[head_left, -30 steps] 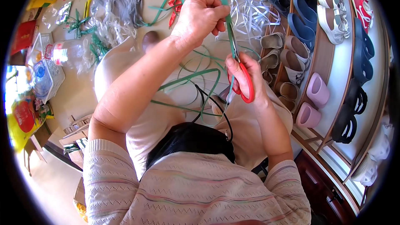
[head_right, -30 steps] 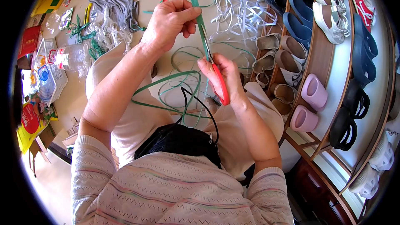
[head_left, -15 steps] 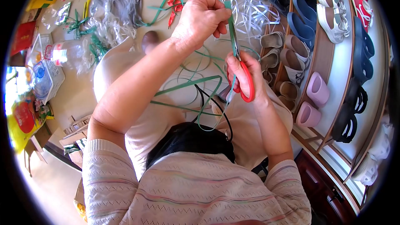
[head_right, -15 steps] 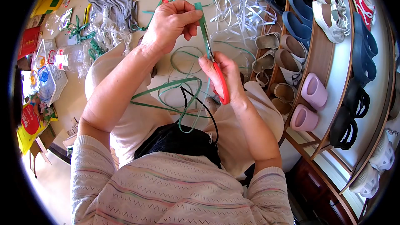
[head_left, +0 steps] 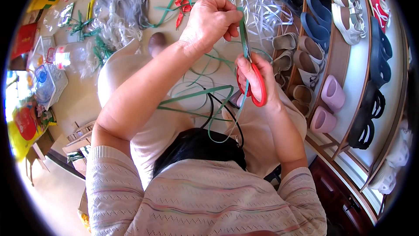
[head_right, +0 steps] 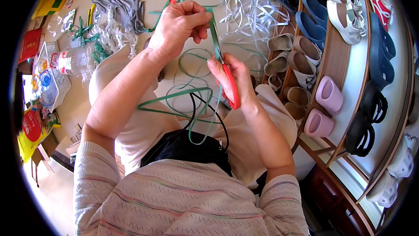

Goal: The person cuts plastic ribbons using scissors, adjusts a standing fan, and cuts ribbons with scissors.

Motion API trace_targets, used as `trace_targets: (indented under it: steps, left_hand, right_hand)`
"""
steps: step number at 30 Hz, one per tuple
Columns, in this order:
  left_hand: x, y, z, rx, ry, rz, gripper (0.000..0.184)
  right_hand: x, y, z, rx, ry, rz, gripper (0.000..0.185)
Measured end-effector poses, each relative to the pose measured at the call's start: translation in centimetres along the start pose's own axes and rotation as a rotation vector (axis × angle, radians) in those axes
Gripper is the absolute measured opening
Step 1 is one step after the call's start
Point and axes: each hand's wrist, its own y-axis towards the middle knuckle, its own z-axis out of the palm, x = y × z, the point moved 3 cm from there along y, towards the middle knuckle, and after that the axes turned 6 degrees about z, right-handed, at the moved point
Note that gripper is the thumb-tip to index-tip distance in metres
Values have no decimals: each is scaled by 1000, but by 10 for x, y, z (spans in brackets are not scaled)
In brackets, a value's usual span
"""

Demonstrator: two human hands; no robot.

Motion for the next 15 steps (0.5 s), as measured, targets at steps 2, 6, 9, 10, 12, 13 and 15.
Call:
trace_targets:
  steps: [2,6,9,10,12,13,15]
  left_hand:
    - [0,0,0,0,9,-11,13]
    - [-3,2,0,-28,-3,-3,13]
    - [-3,3,-3,-17,27,8,13]
    - [-1,3,-2,-3,40,-3,13]
    - [0,1,0,14,34,-10,13]
    - [-1,-1,2,15,15,-7,12]
    - [-2,-2,3,14,-4,-7,12]
  right_hand:
    - [0,0,-1,-3,-21,-3,32]
    - [2,-1,-1,7,-20,25,31]
    - [1,-1,1,7,-15,19,32]
    - [1,-1,1,1,-3,16,32]
    - [3,-1,2,-15,21,8,32]
    - [3,0,2,-7,20,4,32]
    - [2,0,1,9,19,-4,32]
